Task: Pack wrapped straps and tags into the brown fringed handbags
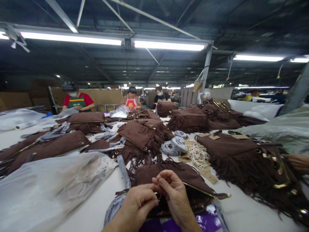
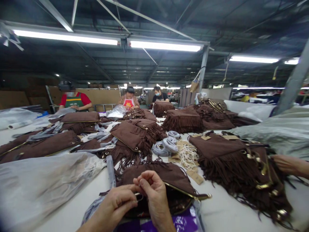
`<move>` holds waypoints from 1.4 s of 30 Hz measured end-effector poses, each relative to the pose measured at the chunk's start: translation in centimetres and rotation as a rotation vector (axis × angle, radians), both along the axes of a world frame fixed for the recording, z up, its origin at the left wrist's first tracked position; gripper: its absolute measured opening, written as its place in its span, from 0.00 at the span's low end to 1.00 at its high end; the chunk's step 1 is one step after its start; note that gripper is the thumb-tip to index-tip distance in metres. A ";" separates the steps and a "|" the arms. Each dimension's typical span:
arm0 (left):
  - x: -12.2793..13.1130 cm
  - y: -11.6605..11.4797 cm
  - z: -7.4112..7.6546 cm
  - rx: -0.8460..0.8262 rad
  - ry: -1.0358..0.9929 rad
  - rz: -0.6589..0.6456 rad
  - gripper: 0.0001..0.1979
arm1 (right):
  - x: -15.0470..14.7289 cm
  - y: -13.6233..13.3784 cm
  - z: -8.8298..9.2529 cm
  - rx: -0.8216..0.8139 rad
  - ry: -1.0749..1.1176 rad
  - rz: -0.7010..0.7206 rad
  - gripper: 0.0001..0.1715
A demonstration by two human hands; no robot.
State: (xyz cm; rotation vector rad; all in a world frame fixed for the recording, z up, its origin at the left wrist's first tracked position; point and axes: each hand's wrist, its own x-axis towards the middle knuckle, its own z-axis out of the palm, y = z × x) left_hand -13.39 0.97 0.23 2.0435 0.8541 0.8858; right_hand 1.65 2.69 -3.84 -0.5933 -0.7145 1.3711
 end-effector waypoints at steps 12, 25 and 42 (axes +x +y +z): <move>-0.1 0.7 -1.3 -0.113 -0.145 0.077 0.14 | 0.8 0.1 -0.1 0.028 -0.126 -0.078 0.21; -0.3 0.9 -1.5 -0.151 -0.132 0.044 0.12 | 1.5 0.6 -0.9 0.145 -0.543 0.181 0.26; -0.6 0.4 -0.7 -0.091 0.000 0.207 0.12 | 1.0 -0.1 -0.5 0.146 -0.626 0.122 0.25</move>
